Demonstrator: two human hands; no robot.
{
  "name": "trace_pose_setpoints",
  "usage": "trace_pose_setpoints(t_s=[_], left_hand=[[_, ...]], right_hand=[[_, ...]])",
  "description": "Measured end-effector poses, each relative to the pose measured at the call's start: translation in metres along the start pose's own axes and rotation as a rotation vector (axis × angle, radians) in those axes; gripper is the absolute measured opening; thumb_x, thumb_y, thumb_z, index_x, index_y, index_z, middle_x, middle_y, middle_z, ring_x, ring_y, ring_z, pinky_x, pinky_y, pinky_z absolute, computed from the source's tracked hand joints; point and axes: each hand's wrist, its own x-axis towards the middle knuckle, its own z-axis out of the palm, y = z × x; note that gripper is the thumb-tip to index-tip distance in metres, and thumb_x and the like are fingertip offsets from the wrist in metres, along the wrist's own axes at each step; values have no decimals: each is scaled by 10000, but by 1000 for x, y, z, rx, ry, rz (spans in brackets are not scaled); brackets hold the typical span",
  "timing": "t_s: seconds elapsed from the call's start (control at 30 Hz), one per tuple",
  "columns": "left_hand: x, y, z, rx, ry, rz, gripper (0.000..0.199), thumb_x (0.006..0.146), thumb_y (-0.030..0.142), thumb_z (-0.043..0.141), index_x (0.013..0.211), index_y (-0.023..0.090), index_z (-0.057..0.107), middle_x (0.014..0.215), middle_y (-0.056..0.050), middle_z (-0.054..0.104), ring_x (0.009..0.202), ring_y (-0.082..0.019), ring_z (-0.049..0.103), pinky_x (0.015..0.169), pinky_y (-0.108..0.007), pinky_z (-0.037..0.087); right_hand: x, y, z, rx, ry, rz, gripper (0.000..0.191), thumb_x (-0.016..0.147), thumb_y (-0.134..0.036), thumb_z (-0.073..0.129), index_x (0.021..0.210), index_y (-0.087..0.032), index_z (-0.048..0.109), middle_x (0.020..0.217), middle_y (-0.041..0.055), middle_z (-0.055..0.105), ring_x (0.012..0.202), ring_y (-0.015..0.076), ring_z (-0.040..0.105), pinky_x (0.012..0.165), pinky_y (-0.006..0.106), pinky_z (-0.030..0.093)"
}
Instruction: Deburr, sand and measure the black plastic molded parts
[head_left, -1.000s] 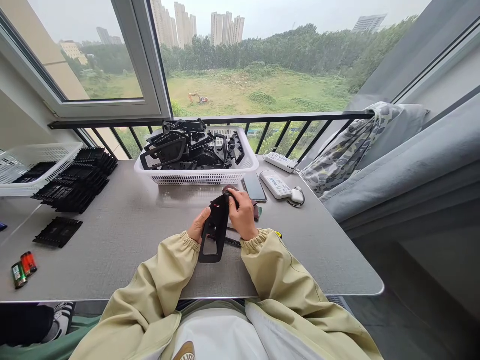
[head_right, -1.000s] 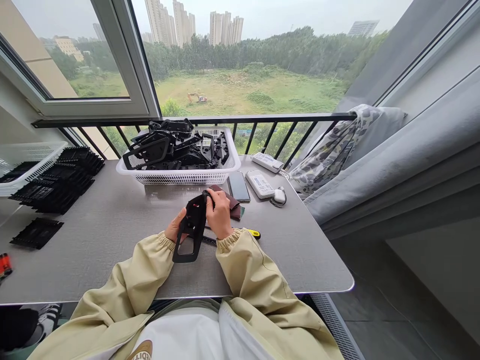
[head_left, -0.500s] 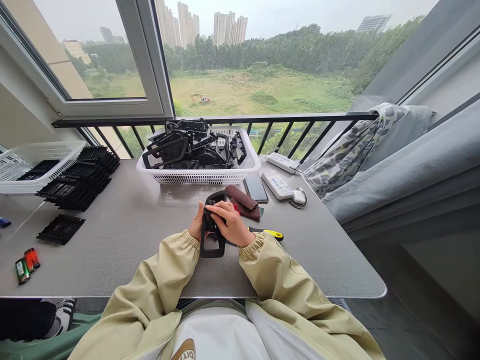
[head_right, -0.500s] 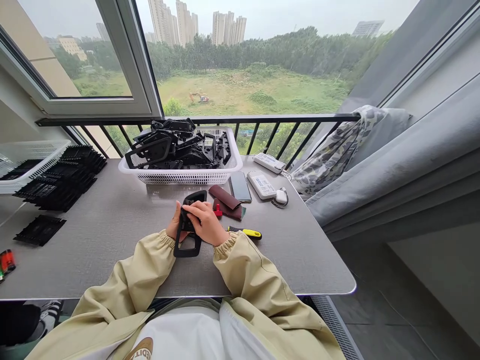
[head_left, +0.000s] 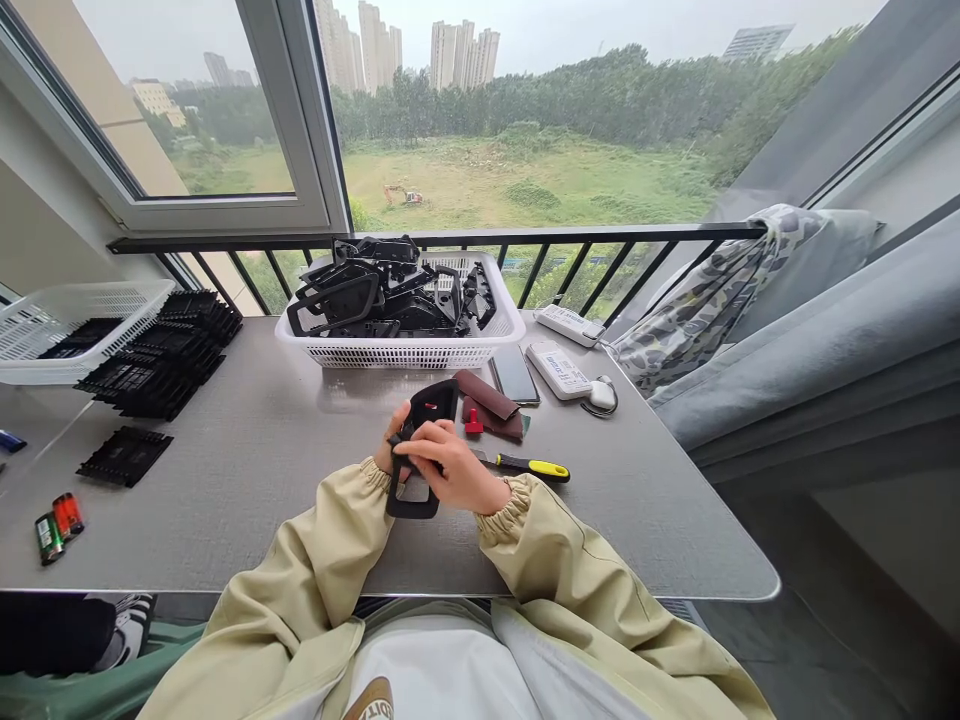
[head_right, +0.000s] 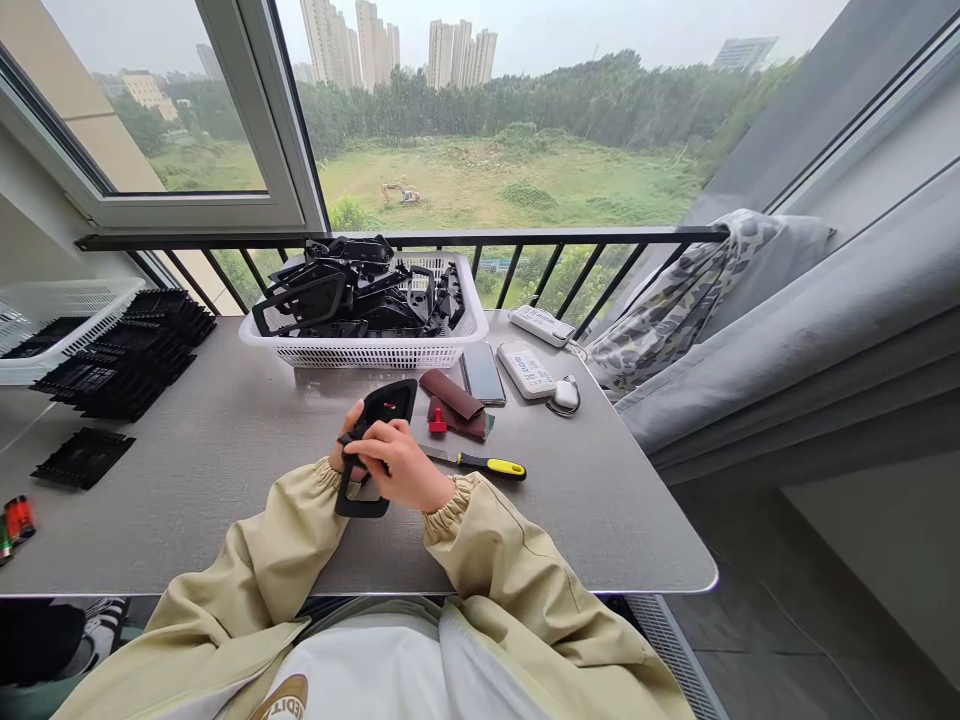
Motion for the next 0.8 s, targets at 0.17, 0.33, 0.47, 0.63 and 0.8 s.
trace_pose_setpoints(t_s=[0.17,0.33,0.47,0.63,0.8], left_hand=[[2,-6,1,-46,10,18,338,898,413,498,917,134,689,764,-45,712,719,-190,669,619,-264,517],[4,-8,0,-52,14,15,347,830,430,604,987,131,683,826,-66,732,787,-198,689,699,-273,537],[4,-10,5,-58,-14,9,354,804,437,637,918,105,683,819,-76,717,885,-208,683,822,-284,523],[4,-5,3,-85,7,5,438,754,551,638,790,116,668,689,-47,677,698,-184,677,734,-302,544],[3,1,0,-72,-18,-12,454,769,570,607,776,120,670,676,-43,682,592,-158,642,645,-296,540]], right_hand=[[1,21,-6,-209,347,229,279,911,-160,444,1014,-241,690,856,56,625,819,195,583,819,408,388],[1,23,0,-275,349,319,233,895,-191,470,1040,-205,653,915,80,650,892,235,586,856,422,378],[0,18,10,-321,112,245,199,883,-148,462,960,-159,645,862,104,643,832,238,570,803,404,398],[-2,15,12,-284,-59,115,158,863,-145,503,949,-176,633,818,70,630,770,206,552,810,387,409],[-3,15,10,-223,-5,88,153,856,-143,509,924,-195,635,822,55,633,783,194,566,805,364,415]])
